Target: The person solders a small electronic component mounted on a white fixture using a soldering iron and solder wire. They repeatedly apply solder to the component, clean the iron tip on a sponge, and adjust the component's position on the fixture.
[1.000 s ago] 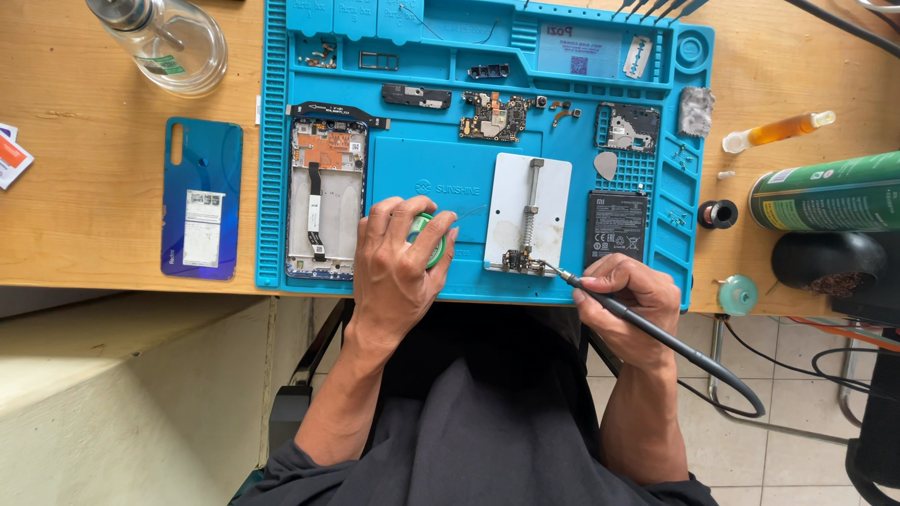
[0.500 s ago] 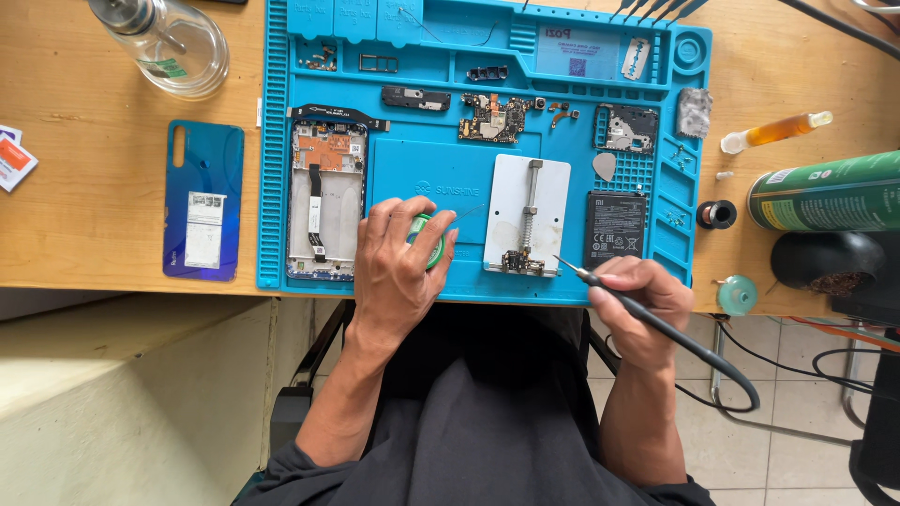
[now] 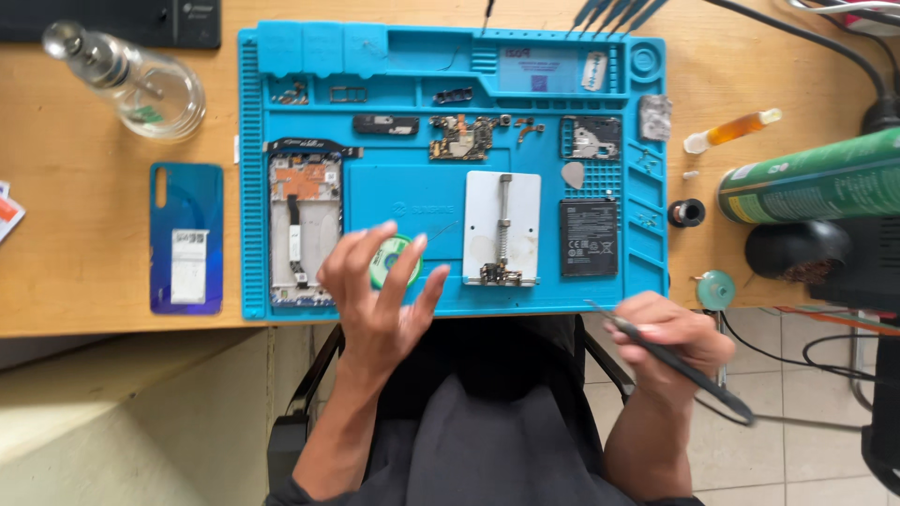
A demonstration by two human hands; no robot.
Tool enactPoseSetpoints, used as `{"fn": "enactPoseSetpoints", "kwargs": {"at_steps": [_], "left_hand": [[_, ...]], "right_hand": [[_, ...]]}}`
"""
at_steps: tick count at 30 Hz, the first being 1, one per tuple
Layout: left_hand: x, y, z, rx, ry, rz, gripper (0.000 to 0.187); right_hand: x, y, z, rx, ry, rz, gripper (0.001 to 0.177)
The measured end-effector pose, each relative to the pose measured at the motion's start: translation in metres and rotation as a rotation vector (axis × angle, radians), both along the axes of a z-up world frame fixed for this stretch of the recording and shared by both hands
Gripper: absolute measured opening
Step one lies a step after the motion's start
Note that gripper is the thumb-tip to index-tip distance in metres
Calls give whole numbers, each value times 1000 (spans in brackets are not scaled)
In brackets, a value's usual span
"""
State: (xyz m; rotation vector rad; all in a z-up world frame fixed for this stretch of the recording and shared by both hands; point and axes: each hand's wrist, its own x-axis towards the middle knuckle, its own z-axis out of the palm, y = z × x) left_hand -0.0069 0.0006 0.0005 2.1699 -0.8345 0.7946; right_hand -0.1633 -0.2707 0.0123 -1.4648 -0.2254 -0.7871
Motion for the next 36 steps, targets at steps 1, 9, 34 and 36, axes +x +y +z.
{"fn": "enactPoseSetpoints", "kwargs": {"at_steps": [1,9,34,36], "left_hand": [[-7,0,6,-3,-3,-17,43],[-41,-25,14,-35,-13,-330,24],[-79,-352,8,121,332,-1094,81],[-77,-350,15,178,372,-1113,92]], "right_hand": [[-9,-6,0,-3,-3,-17,21],[-93,-69,34,-85,-65,-733,28],[-66,-146,-78,616,185,-1119,29],[-71,-142,-68,502,233,-1220,25]]}}
